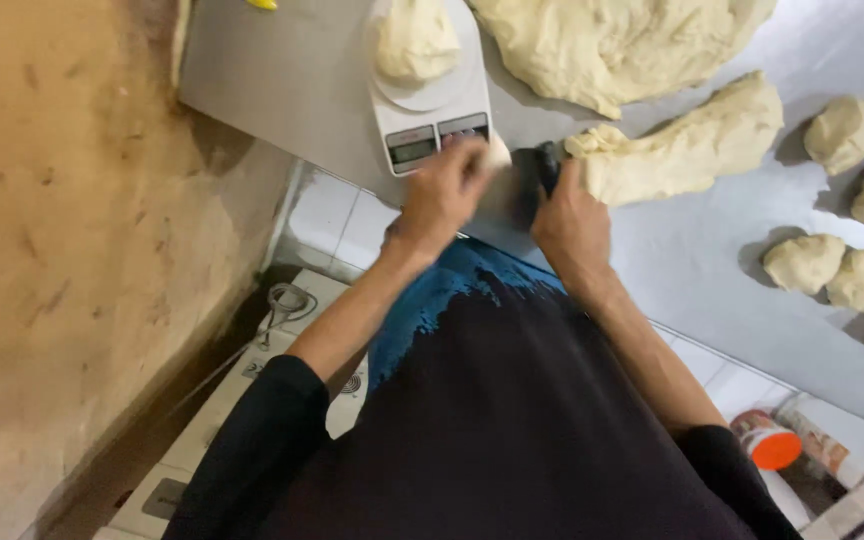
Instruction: Using a bench scraper to divide a large mass of dough into smaller portions and weighing them on a digital scale for consistency.
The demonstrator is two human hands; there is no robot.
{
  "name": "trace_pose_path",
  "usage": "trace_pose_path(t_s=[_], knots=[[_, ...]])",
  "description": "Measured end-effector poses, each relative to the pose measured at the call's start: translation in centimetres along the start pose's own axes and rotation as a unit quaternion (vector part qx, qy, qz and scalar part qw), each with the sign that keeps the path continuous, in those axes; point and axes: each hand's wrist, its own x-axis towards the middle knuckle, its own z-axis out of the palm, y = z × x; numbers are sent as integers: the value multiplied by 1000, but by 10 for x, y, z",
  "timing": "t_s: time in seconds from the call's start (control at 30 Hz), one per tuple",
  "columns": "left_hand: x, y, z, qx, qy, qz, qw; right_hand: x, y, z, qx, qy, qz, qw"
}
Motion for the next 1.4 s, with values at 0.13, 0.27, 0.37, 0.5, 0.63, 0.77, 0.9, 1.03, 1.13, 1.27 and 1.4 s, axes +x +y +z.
trace_pose_path(t_s=[0.13, 0.27, 0.37, 0.5, 0.63, 0.77, 0.9, 1.03, 1.13, 1.27, 1.4], knots=[[60, -30, -44, 13, 122, -24, 992, -1, 13, 2, 40, 24, 19, 999], [71, -35, -52, 246, 136, 22, 959, -9, 32, -4, 53, 2, 22, 998], [57, -8, -24, 371, 137, 50, 917, -18, 70, -6, 90, 45, 14, 995], [9, 23, 56, 120, -59, -3, 991, -25, 131, -11, 322, 205, 26, 924], [-19, 16, 126, 41, -73, 7, 996, -20, 150, -43, 350, 142, 75, 923], [-9, 5, 111, 113, -169, -13, 979, -4, 161, -60, 280, 182, -8, 943], [-24, -10, 103, 82, -144, 111, 980, 4, 145, -75, 362, 161, -6, 918], [-17, 9, 72, 44, -162, 178, 970, -6, 109, -72, 204, 139, 1, 969], [-24, -15, 86, 57, -153, 188, 968, 6, 95, -68, 252, 167, 44, 952], [-1, -31, 42, 54, -62, 213, 974, 28, 57, -75, -96, 359, -79, 925], [69, -23, -49, 125, 71, 108, 984, 91, -6, -27, 105, 178, -184, 961]])
